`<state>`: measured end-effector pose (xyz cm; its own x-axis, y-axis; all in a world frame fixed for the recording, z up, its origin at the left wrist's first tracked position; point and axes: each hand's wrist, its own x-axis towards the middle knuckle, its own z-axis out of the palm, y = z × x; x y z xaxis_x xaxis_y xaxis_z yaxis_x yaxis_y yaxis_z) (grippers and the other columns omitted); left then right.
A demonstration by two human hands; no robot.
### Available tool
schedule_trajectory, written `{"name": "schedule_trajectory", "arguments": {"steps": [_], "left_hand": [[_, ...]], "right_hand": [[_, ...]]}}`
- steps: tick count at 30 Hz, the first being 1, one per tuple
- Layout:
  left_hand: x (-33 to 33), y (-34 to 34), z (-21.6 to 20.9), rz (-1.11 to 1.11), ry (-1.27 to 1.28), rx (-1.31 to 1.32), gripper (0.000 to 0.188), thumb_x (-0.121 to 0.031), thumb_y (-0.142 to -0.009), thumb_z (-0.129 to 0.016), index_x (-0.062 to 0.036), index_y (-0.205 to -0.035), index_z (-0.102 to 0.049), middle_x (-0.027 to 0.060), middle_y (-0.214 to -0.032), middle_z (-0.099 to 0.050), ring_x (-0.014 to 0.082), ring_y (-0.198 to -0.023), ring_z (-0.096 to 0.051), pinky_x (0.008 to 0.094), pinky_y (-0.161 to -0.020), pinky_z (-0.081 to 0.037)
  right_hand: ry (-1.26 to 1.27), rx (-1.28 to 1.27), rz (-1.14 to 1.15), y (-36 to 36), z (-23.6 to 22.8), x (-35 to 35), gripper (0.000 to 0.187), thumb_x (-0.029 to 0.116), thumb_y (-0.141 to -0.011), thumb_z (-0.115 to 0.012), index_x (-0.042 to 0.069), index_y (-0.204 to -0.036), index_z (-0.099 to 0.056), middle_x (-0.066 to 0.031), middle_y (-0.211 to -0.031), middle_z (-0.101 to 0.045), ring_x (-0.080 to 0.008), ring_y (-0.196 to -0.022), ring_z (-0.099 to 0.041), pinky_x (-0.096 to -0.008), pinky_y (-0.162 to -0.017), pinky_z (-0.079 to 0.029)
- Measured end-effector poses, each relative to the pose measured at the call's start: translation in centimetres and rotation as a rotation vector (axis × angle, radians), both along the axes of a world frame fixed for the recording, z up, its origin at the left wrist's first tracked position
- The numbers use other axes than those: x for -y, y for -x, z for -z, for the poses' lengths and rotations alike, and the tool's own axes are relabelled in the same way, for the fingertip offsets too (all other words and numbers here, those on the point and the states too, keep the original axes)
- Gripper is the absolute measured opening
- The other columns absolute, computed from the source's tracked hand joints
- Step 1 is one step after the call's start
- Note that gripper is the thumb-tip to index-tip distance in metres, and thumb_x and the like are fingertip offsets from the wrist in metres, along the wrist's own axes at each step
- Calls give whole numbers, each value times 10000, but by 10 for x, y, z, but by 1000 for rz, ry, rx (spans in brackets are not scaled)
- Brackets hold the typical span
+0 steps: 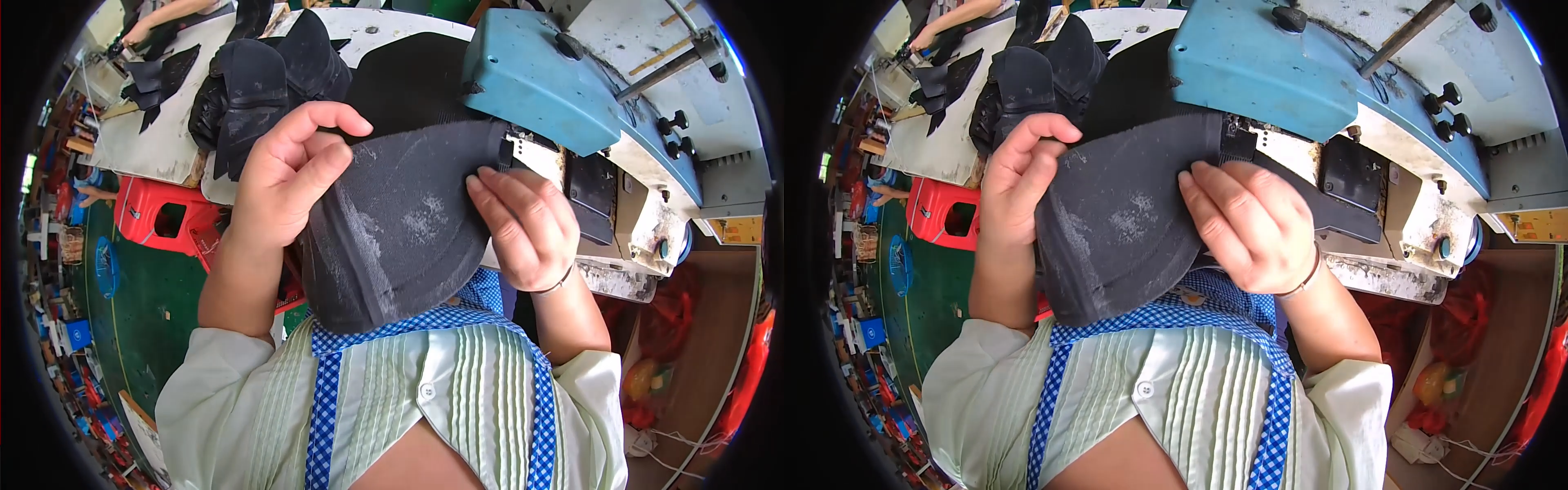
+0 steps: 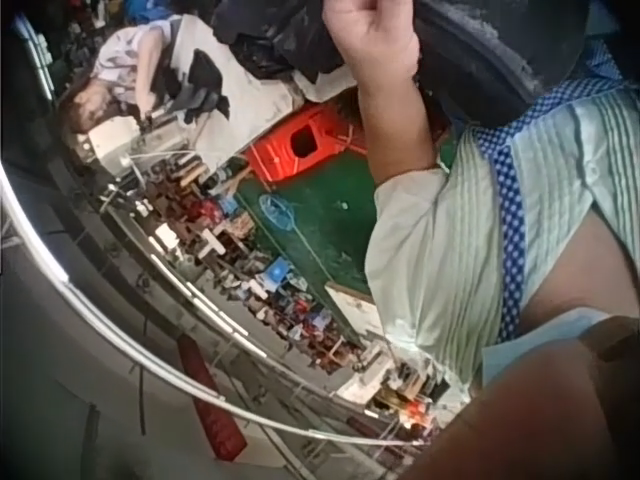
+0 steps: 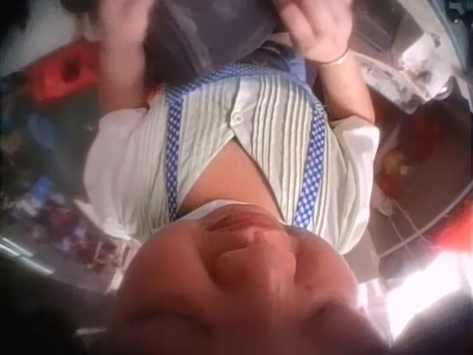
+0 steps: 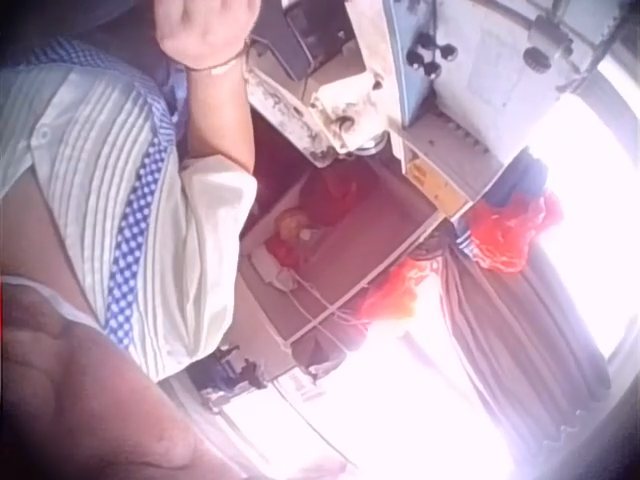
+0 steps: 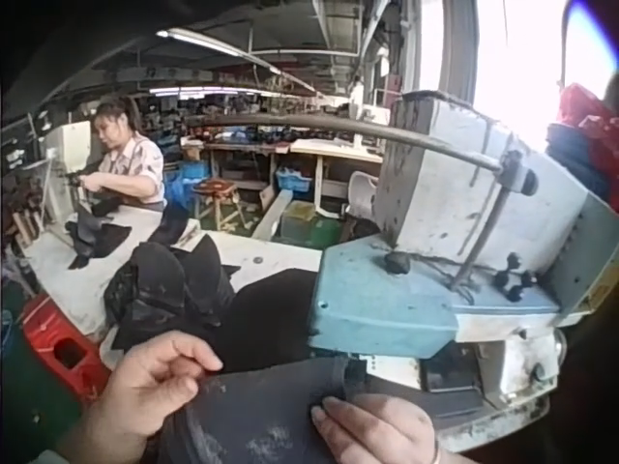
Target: Skive the edges of leather shoe upper components using an industrial thinning machine.
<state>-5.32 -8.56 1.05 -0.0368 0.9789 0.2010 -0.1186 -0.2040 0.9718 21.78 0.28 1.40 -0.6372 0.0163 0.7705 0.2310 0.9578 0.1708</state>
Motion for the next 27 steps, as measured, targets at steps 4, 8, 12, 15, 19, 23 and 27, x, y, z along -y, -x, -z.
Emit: {"name": "schedule_trajectory", "arguments": {"steps": [4, 8, 12, 15, 19, 23, 27], "left_hand": [[-7, -4, 11, 320, 40, 181, 580, -278, -939, -758, 4, -1371, -493, 16, -927, -676, 64, -863, -633, 209, -781, -500], [-12, -19, -4, 184, -44, -541, 565, -54, -878, -722, 9, -1401, -520, 128, -1219, -617, 206, -1065, -633, 311, -921, -497], [-20, -53, -15, 20, -330, -1069, 489, -230, -844, -784, -40, -1275, -650, 148, -1336, -595, 346, -1109, -638, 413, -927, -535], [-30, -49, -22, 143, -273, -1044, 469, -262, -816, -814, -19, -1198, -694, 147, -1248, -649, 341, -1080, -661, 407, -911, -547], [-39, -46, -37, 180, -217, -933, 506, -280, -774, -853, 16, -1153, -694, 174, -1188, -662, 343, -1017, -684, 393, -877, -554], [-49, -45, -38, 208, -237, -982, 508, -276, -777, -851, 27, -1151, -690, 171, -1190, -662, 346, -1015, -685, 392, -866, -558], [-51, -43, -33, 225, -219, -982, 496, -281, -779, -847, 29, -1135, -692, 162, -1190, -662, 346, -1003, -686, 386, -860, -559]], "right_hand": [[221, 109, 28, -3, 8, 7, 388, 108, -695, -628, -52, -1042, -694, -184, -1126, -682, -305, -954, -683, -378, -809, -569], [364, 220, 154, -9, 9, 1, 326, 121, -756, -615, 16, -1057, -680, -174, -1226, -675, -334, -1065, -657, -418, -874, -538], [389, 239, 197, -8, 7, -4, 326, 117, -745, -636, 66, -1063, -689, -158, -1229, -679, -325, -1086, -643, -416, -894, -527], [462, 206, 221, -7, 3, -7, 345, -19, -656, -671, 46, -995, -686, -163, -1232, -690, -362, -1064, -654, -444, -916, -537], [514, 228, 195, -10, 3, -12, 335, 87, -755, -654, 69, -1088, -689, -185, -1232, -678, -344, -1098, -641, -436, -923, -532], [518, 212, 212, -10, 2, -17, 341, 85, -758, -649, 62, -1096, -686, -192, -1229, -678, -353, -1123, -639, -447, -945, -527], [463, 232, 224, -9, 0, -17, 340, 74, -762, -640, 47, -1099, -681, -195, -1222, -679, -363, -1129, -640, -451, -944, -532]]}}
